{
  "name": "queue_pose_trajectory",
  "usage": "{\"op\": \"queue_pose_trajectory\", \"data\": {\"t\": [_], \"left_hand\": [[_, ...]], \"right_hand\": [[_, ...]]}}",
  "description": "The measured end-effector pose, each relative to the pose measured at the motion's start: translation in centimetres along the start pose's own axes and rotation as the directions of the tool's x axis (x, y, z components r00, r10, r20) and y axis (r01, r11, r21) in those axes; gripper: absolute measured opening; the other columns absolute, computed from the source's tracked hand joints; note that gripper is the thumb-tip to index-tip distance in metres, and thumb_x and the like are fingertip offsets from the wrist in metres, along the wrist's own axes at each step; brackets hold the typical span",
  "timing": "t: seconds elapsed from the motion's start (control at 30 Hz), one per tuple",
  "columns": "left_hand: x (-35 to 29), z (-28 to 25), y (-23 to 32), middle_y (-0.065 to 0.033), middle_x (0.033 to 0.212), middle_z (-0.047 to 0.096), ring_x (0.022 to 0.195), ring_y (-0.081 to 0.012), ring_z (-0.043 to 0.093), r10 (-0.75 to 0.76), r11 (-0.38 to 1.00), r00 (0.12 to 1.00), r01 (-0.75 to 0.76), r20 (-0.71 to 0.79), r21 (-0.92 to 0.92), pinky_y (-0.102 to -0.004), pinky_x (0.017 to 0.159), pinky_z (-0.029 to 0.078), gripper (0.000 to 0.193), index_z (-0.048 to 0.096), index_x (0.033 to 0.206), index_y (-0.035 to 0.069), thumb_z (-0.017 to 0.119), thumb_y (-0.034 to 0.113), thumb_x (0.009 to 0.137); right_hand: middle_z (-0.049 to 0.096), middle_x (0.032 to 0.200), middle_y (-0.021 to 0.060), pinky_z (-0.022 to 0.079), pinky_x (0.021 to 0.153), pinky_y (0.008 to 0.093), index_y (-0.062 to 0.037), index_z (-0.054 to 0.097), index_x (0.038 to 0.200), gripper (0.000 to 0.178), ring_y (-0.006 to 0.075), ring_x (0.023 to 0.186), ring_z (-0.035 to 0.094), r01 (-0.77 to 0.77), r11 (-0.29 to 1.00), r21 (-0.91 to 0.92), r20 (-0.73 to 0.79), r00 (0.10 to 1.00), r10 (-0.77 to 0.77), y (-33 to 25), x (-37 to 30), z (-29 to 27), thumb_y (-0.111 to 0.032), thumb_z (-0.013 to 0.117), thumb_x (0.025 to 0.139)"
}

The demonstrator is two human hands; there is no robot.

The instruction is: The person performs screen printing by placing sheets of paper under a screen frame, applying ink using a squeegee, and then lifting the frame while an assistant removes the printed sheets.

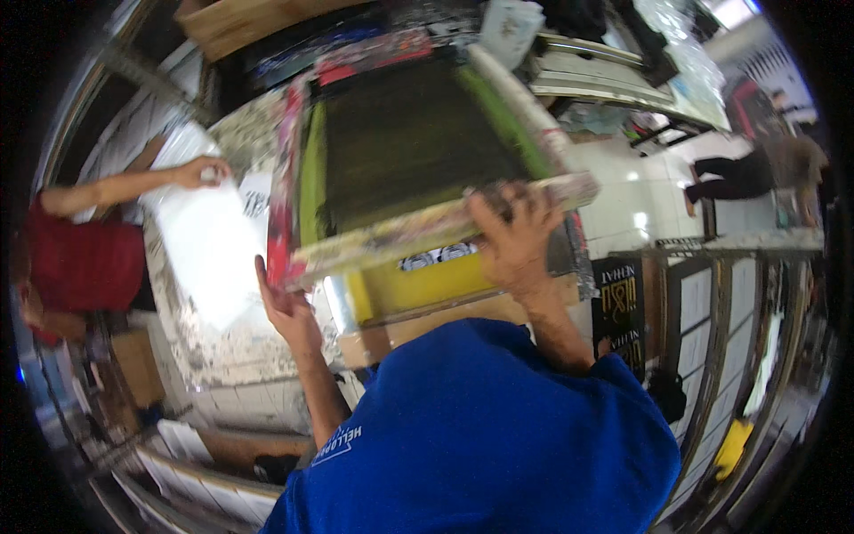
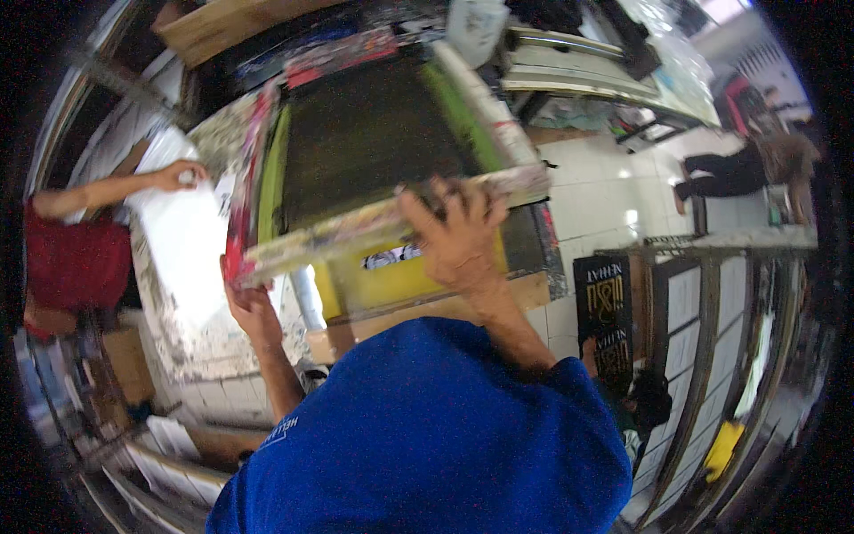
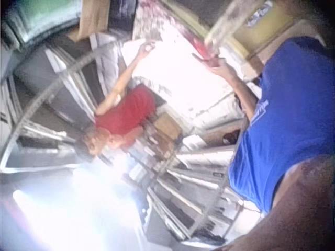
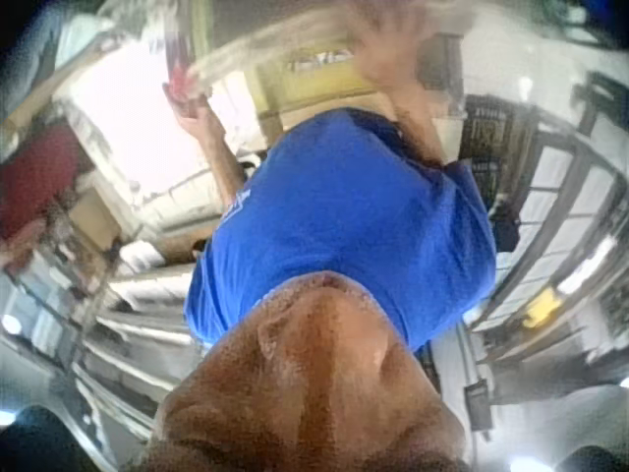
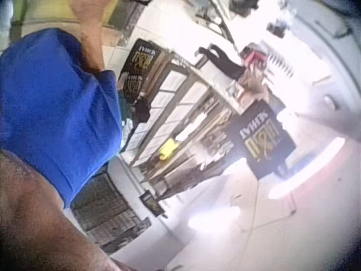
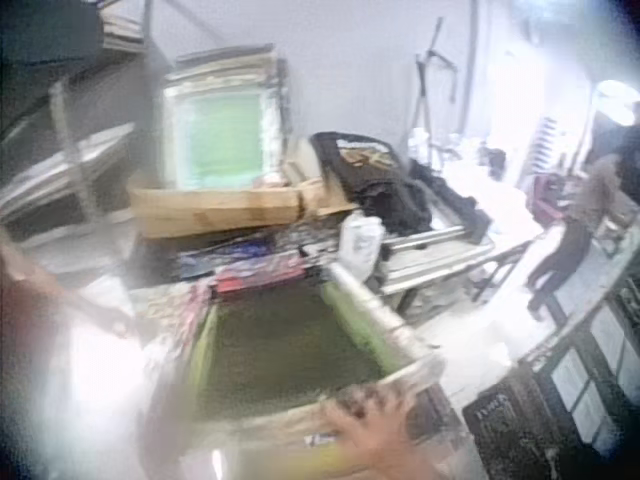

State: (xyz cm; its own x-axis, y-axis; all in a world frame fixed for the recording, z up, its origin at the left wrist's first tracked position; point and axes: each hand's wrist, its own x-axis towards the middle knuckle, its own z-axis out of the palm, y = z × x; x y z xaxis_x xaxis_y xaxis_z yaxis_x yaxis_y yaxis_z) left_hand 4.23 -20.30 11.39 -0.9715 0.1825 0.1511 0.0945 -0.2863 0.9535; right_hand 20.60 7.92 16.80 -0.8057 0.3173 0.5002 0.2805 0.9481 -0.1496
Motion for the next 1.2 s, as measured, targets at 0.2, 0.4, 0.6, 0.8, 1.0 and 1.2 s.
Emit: {"op": "queue_pose_trajectory", "data": {"t": [0.2, 0.4, 0.6, 0.8, 1.0, 1.2], "left_hand": [[-4.9, -2.4, -7.1, -0.0114, 0.132, 0.060, 0.115, -0.0213, 0.059, -0.128, 0.962, 0.992, 0.129, -0.019, 0.243, -0.0339, 0.099, 0.048, 0.070, 0.046, 0.145, -0.003, 0.070, -0.006, 0.079], [-7.3, -2.7, -11.5, -0.0129, 0.135, 0.056, 0.117, -0.0228, 0.057, -0.040, 0.962, 0.996, 0.061, -0.083, 0.268, -0.0342, 0.100, 0.047, 0.078, 0.041, 0.149, -0.004, 0.071, -0.002, 0.077], [-8.2, -3.3, -13.7, -0.0166, 0.148, 0.047, 0.133, -0.0278, 0.048, -0.007, 0.953, 0.998, 0.025, -0.060, 0.302, -0.0385, 0.114, 0.036, 0.088, 0.033, 0.152, -0.006, 0.076, 0.006, 0.076], [-7.8, -2.4, -12.5, -0.0155, 0.144, 0.050, 0.131, -0.0255, 0.049, -0.115, 0.965, 0.993, 0.119, -0.032, 0.232, -0.0370, 0.112, 0.038, 0.084, 0.033, 0.153, -0.005, 0.073, 0.003, 0.079], [-8.3, -3.0, -13.1, -0.0105, 0.135, 0.052, 0.120, -0.0234, 0.053, -0.090, 0.960, 0.996, 0.093, -0.026, 0.263, -0.0367, 0.106, 0.043, 0.082, 0.036, 0.152, -0.002, 0.072, 0.000, 0.079], [-7.9, -2.8, -12.8, -0.0117, 0.121, 0.051, 0.113, -0.0244, 0.054, -0.046, 0.931, 0.999, 0.036, 0.019, 0.363, -0.0357, 0.101, 0.046, 0.078, 0.040, 0.148, -0.003, 0.073, 0.001, 0.078]], "right_hand": [[0.059, 0.120, 0.0142, 0.034, 0.101, 0.0593, -0.0223, 0.066, 0.134, 0.061, 0.0366, 0.116, 0.051, -0.011, 0.967, 0.253, 0.095, 0.995, -0.014, 2.1, -0.9, -3.3, -0.025, 0.077, 0.073], [0.068, 0.107, 0.0213, 0.051, 0.090, 0.0491, -0.0081, 0.066, 0.130, 0.053, 0.0429, 0.106, 0.063, -0.377, 0.921, -0.100, 0.089, 0.918, 0.385, 18.8, 7.5, 4.9, -0.016, 0.075, 0.078], [0.074, 0.103, 0.0191, 0.057, 0.091, 0.0455, -0.0149, 0.077, 0.114, 0.042, 0.0374, 0.101, 0.070, -0.359, 0.908, -0.214, 0.405, 0.813, 0.417, 25.1, 9.3, 15.7, -0.025, 0.079, 0.073], [0.074, 0.094, 0.0185, 0.057, 0.087, 0.0478, -0.0096, 0.079, 0.102, 0.031, 0.0364, 0.092, 0.072, -0.356, 0.934, -0.037, 0.223, 0.908, 0.355, 27.0, 8.5, 16.5, -0.024, 0.078, 0.075], [0.071, 0.101, 0.0221, 0.056, 0.085, 0.0473, -0.0059, 0.078, 0.102, 0.025, 0.0381, 0.091, 0.070, -0.320, 0.942, 0.101, 0.511, 0.829, 0.227, 10.9, 6.1, 7.5, -0.011, 0.075, 0.077], [0.072, 0.105, 0.0213, 0.055, 0.091, 0.0452, -0.0073, 0.077, 0.107, 0.031, 0.0389, 0.102, 0.069, -0.307, 0.910, 0.280, 0.510, 0.850, 0.130, 2.8, 0.8, 12.4, -0.007, 0.075, 0.076]]}}
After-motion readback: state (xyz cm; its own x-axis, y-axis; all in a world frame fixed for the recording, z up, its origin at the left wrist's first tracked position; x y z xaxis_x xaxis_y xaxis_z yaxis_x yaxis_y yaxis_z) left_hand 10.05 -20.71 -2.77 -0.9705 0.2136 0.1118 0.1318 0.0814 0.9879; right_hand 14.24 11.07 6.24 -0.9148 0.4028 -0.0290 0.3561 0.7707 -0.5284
